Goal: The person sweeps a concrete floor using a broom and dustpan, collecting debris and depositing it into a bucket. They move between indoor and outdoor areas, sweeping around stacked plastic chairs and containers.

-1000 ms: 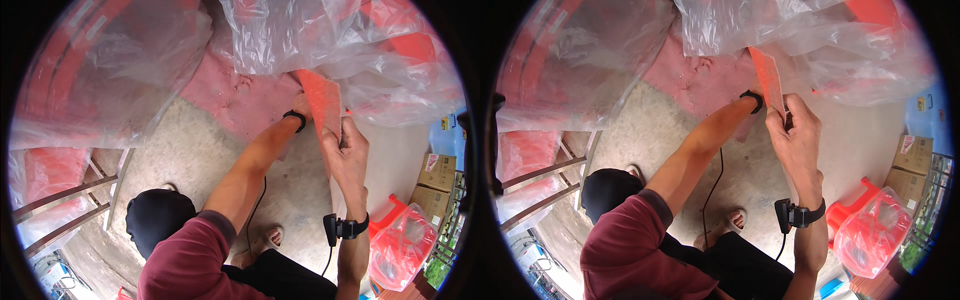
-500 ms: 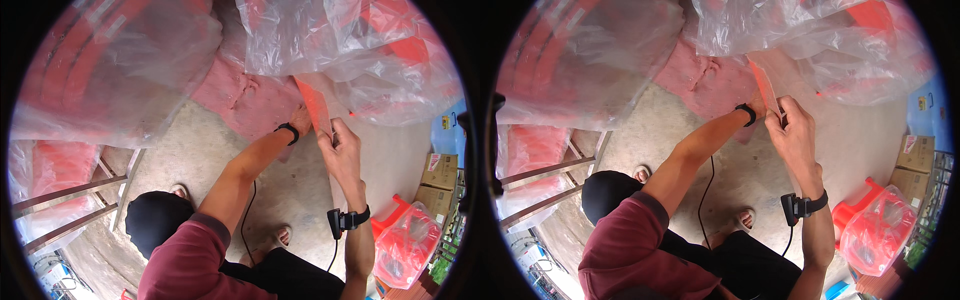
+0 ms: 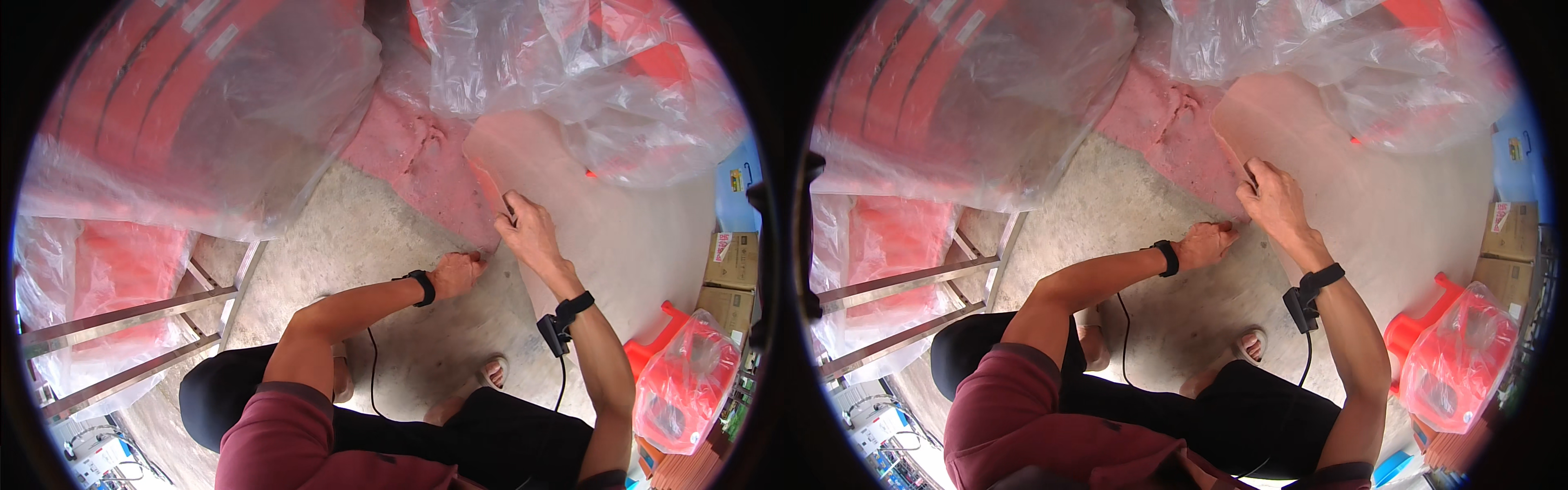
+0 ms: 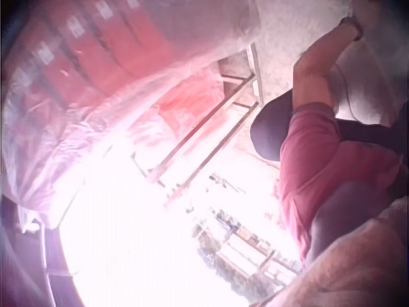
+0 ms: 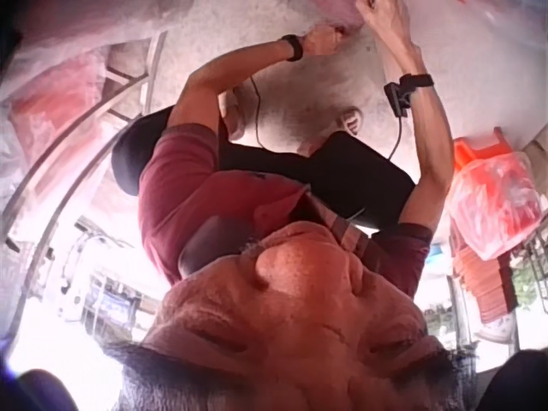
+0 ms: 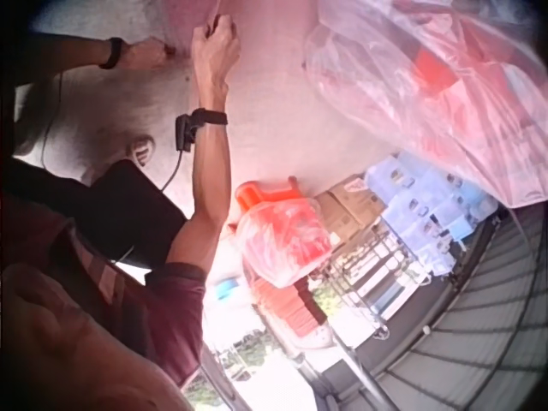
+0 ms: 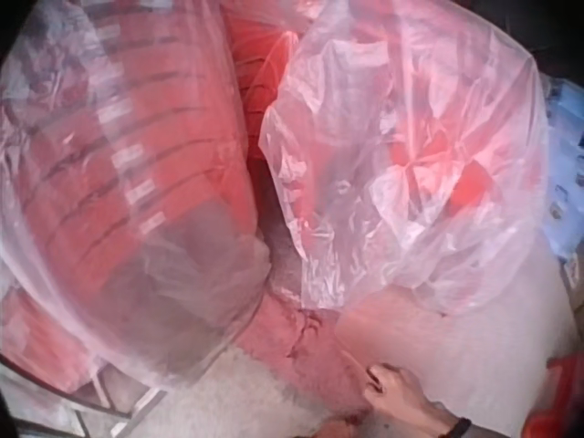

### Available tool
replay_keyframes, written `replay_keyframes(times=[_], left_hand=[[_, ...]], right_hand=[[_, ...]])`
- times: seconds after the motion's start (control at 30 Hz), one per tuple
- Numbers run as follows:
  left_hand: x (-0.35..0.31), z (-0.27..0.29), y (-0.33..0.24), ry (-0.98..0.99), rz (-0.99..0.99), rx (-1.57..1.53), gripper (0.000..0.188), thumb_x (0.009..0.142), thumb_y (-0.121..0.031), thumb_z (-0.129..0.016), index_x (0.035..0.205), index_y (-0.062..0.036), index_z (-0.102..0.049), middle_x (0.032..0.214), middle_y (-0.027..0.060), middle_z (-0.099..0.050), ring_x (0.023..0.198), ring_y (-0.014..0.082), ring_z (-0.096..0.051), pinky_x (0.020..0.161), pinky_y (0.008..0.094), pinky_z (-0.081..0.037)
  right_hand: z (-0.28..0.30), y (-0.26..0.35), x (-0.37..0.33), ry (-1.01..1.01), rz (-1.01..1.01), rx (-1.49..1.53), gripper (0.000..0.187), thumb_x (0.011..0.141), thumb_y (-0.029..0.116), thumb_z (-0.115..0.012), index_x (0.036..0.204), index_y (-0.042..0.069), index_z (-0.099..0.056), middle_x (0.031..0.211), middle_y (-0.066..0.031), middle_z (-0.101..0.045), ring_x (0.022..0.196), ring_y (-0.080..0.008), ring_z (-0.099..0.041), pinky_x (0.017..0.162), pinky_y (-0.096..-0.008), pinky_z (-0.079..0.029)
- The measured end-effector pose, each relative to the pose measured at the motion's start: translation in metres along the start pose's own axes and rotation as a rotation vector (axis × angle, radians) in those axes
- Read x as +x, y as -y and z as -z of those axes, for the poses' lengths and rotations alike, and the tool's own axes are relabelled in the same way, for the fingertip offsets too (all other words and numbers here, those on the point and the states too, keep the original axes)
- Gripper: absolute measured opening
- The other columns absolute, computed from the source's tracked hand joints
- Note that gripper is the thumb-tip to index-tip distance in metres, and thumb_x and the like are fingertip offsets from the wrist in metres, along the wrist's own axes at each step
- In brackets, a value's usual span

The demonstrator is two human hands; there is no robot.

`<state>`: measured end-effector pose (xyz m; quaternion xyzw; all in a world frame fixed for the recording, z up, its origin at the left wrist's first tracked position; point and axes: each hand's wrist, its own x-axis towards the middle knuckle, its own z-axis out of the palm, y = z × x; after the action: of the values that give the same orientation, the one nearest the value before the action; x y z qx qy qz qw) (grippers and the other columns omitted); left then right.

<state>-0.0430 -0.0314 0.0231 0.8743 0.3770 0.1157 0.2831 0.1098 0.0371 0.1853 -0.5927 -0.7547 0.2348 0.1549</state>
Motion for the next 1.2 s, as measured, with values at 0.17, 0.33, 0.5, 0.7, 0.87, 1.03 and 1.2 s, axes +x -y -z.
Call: replay_keyframes(times=[0.17,0.33,0.5,0.7,0.87,1.03,1.2], left_hand=[[-0.022,0.004,-0.029,0.220,-0.289,-0.186,0.011,0.086,-0.014,-0.058,0.087,-0.0038,-0.061,0.090,0.0162,-0.065,0.084,0.0362,-0.067,0.072,0.0477,-0.054],[-0.026,-0.007,-0.054,0.618,-0.196,-0.227,0.017,0.089,-0.020,-0.054,0.089,-0.0051,-0.062,0.094,0.0182,-0.066,0.086,0.0361,-0.066,0.071,0.0471,-0.052],[0.009,0.023,-0.030,0.498,-0.101,-0.578,0.023,0.098,-0.027,-0.051,0.108,-0.0084,-0.062,0.105,0.0112,-0.069,0.088,0.0308,-0.066,0.075,0.0473,-0.051],[0.018,0.105,-0.090,-0.130,0.682,-2.239,0.028,0.105,-0.036,-0.049,0.121,-0.0143,-0.057,0.121,0.0029,-0.064,0.113,0.0223,-0.060,0.101,0.0419,-0.047],[-0.007,0.215,-0.178,-0.133,0.833,-1.978,0.067,0.104,-0.058,-0.036,0.143,-0.0041,-0.045,0.144,0.0144,-0.050,0.132,0.0262,-0.046,0.115,0.0427,-0.033],[-0.034,0.233,-0.251,-0.036,0.483,-0.570,0.060,0.105,-0.053,-0.039,0.146,-0.0100,-0.048,0.145,0.0106,-0.049,0.132,0.0245,-0.046,0.109,0.0437,-0.035],[-0.035,0.315,-0.254,0.309,0.858,-0.236,0.024,0.095,-0.023,-0.057,0.113,-0.0107,-0.068,0.094,0.0167,-0.070,0.088,0.0314,-0.068,0.078,0.0425,-0.053]], right_hand=[[-0.069,0.002,-0.023,0.235,0.014,0.096,0.028,0.089,0.024,-0.063,0.108,0.003,-0.062,0.099,-0.0192,-0.067,0.094,-0.0397,-0.064,0.082,-0.0497,-0.050],[-0.077,-0.002,-0.025,0.660,0.020,0.053,0.043,0.098,0.042,-0.054,0.120,0.006,-0.066,0.119,-0.0185,-0.064,0.119,-0.0350,-0.057,0.097,-0.0474,-0.046],[-0.043,-0.011,-0.019,0.538,-0.157,0.246,0.040,0.101,0.040,-0.053,0.116,0.006,-0.067,0.118,-0.0181,-0.064,0.114,-0.0369,-0.057,0.098,-0.0482,-0.045],[-0.017,0.058,-0.057,-0.175,-0.117,0.480,0.039,0.101,0.037,-0.053,0.123,0.008,-0.066,0.133,-0.0155,-0.059,0.121,-0.0363,-0.052,0.106,-0.0492,-0.037],[0.037,0.096,-0.120,-0.249,-0.431,0.460,0.050,0.104,0.037,-0.044,0.140,0.004,-0.053,0.140,-0.0165,-0.055,0.131,-0.0331,-0.048,0.112,-0.0465,-0.032],[0.122,0.154,-0.152,-0.019,-0.787,1.988,0.087,0.094,0.072,-0.041,0.151,0.007,-0.032,0.150,-0.0186,-0.044,0.137,-0.0397,-0.045,0.111,-0.0503,-0.037],[0.269,0.142,-0.213,-0.283,-0.818,2.077,0.076,0.094,0.059,-0.058,0.151,0.012,-0.039,0.142,-0.0148,-0.051,0.129,-0.0290,-0.050,0.116,-0.0453,-0.029]])
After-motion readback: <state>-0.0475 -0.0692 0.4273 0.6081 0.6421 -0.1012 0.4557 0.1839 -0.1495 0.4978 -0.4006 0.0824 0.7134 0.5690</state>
